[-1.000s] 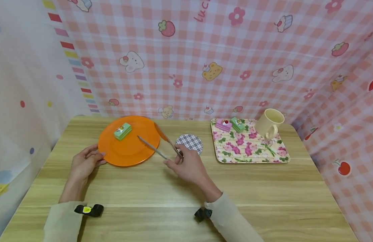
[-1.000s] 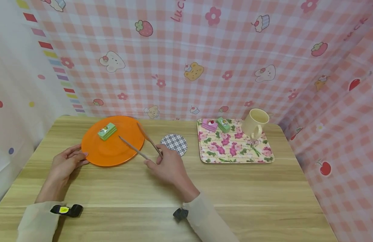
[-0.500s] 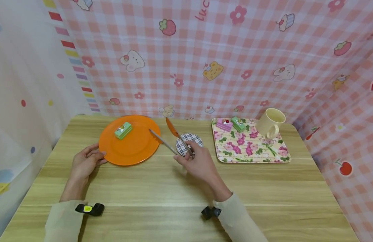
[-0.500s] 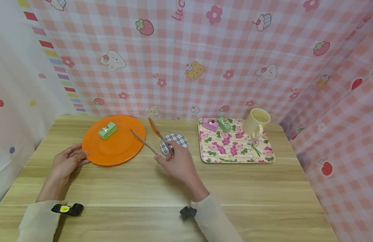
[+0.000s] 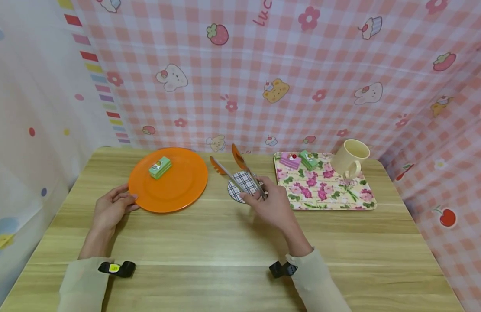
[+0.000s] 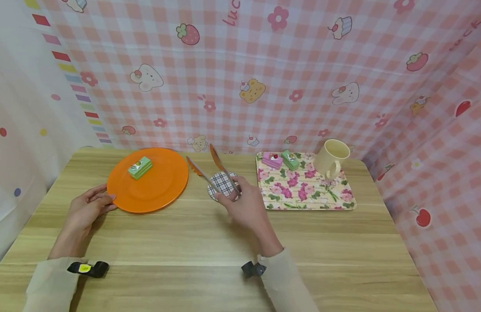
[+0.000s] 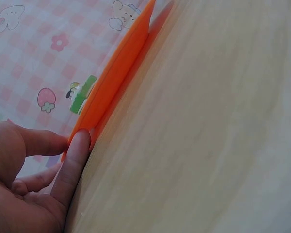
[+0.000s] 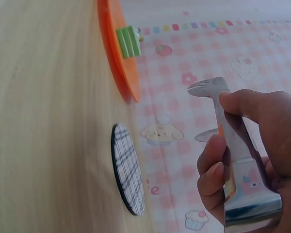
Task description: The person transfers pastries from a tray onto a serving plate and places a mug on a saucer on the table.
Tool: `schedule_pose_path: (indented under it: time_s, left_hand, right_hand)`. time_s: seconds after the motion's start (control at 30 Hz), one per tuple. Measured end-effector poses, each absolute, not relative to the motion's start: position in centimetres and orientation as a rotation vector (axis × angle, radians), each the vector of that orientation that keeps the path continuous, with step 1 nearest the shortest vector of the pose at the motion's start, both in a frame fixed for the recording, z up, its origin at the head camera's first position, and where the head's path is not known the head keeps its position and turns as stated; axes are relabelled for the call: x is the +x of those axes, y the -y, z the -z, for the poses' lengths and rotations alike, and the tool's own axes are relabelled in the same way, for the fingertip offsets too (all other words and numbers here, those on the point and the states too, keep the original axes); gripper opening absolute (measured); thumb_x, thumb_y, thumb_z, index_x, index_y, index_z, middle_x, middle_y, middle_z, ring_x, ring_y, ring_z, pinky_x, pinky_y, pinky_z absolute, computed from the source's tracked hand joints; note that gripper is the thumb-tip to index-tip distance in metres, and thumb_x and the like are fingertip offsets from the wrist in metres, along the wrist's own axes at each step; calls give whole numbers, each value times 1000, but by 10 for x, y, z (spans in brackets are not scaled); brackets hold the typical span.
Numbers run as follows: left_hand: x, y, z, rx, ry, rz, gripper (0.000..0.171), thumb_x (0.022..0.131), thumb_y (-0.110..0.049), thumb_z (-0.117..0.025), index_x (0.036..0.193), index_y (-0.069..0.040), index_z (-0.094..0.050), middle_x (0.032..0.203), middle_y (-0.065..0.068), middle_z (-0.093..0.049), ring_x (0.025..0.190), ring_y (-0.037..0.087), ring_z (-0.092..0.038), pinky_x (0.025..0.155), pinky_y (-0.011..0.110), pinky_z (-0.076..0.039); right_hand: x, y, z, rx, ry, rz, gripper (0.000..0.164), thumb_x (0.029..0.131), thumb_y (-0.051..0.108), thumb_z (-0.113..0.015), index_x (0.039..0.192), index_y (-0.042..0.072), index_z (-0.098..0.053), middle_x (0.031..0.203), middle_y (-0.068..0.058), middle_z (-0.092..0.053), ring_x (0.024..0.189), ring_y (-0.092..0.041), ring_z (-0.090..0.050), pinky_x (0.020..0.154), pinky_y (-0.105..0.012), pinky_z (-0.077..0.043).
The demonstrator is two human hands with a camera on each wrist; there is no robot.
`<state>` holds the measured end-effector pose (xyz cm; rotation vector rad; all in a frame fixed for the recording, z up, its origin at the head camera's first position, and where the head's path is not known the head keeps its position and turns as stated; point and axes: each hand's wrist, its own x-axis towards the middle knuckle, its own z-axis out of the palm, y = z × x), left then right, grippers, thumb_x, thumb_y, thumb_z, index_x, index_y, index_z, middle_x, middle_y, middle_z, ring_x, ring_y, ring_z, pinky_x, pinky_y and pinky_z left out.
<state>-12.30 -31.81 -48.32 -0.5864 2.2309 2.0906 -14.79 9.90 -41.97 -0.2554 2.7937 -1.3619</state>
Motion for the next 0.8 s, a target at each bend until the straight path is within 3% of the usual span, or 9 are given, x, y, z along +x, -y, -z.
schedule_pose_path:
  time_s: [0.13,0.8]
  left_hand:
    - [-123,318,483,-582,-2241,-2081,67,101,-5,-60,159,5,-27,93,-10,-66,82,1,-69,77,19,-65]
    - [-123,317,481,-596,-2177,-2153,67,100,-3,-61,158,6,-28,90,-9,-65,79,2,-68,75,18,-64]
  right_hand:
    - [-149,-106,418,-224,-2798,1344,59,88,42,-80,137,14,-62,81,-3,-66,64,-16,-59,51,-26,-49]
    - [-162,-148,418,-99,-2825,1322,60,88,45,-79,133,10,-63,83,-5,-65,65,-16,-56,51,-25,-46]
